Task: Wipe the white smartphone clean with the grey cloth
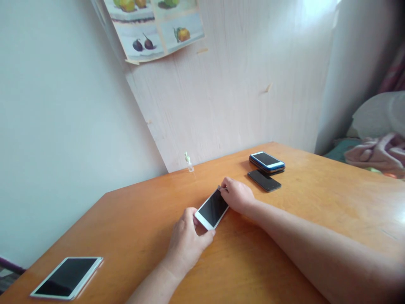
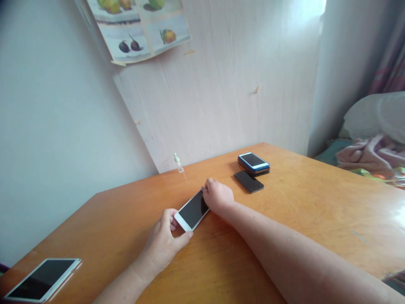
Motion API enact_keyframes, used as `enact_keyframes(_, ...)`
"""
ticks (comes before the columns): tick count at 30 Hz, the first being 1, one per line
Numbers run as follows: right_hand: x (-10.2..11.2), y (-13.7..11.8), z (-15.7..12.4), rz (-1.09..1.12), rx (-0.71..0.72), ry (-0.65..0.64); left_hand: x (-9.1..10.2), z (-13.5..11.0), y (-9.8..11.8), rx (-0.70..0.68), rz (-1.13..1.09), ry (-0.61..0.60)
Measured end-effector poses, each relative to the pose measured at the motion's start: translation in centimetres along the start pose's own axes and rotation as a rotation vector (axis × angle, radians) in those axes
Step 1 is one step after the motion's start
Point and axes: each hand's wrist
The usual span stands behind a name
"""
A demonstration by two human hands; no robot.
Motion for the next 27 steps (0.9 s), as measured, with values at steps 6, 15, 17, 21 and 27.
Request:
enact_keyframes(6, -0.9, -3.7, -3.8, 0.085, 0.482, -0.056, 0.0, -0.1, 0.1, 0.026, -0.012, 0.018)
enact_keyframes(15, 0.4, 0.2, 0.0, -0.002, -0.053, -0.02, -0.1, 0.0, 0.1, -0.027, -0.006, 0.009)
enact_keyframes(17, 0.1, -0.7, -1.0, 0.019, 0.059, -0.023, -0.1, -0.1, 0.0, -0.021, -0.025, 0.005)
enact_keyframes(21, -0.5, -3.4, -3.7, 0.055, 0.428, -0.103, 0.0, -0.1, 0.0, 0.014, -0.049, 0.022)
enact_keyframes(27, 0.3, -0.8, -0.9, 0.012, 0.068, -0.051, 0.1, -0.1, 0.1, 0.002, -0.05, -0.015)
Point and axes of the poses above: each hand's wrist, its own z-axis towards the middle knuckle, its own x-axis out of the back of the hand, y = z × x, and after that the axes turned 5 degrees about -z, right-handed
